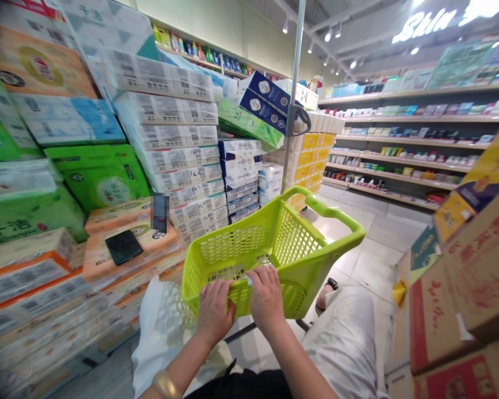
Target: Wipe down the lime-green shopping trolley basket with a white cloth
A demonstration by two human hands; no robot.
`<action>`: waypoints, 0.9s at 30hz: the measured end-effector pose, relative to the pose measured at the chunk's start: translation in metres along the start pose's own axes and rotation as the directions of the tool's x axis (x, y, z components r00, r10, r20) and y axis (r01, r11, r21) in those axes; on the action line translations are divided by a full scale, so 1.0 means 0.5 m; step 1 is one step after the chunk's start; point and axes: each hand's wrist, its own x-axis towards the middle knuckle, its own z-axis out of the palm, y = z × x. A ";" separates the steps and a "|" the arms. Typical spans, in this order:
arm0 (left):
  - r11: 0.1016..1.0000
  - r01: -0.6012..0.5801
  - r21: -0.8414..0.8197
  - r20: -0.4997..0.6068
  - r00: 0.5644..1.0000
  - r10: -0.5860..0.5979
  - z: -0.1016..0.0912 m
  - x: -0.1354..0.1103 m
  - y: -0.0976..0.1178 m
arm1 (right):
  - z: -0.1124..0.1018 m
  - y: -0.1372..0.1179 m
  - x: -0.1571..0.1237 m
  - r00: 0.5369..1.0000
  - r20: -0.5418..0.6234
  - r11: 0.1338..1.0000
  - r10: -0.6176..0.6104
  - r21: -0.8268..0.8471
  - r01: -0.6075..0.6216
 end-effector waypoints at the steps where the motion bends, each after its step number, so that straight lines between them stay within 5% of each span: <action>1: 1.000 0.000 -0.004 0.003 1.000 0.000 -0.001 0.000 0.000 | -0.003 0.003 0.001 1.000 0.002 1.000 0.000 0.002 0.000; 8: 1.000 0.012 0.024 -0.007 1.000 -0.012 -0.002 -0.001 0.005 | -0.053 0.067 0.019 0.975 -0.147 0.975 0.168 -0.118 -0.186; 14: 1.000 0.010 0.004 0.019 1.000 -0.010 0.001 -0.001 0.002 | -0.009 0.007 0.003 1.000 -0.001 1.000 0.015 -0.016 -0.015; 21: 1.000 0.018 0.005 0.010 1.000 -0.018 0.003 -0.005 0.005 | -0.051 0.070 0.021 0.979 -0.132 0.976 0.155 -0.129 -0.172; 27: 1.000 0.021 0.006 0.009 1.000 -0.021 0.000 -0.003 0.006 | -0.011 0.009 0.003 0.999 -0.024 0.998 0.047 -0.032 -0.048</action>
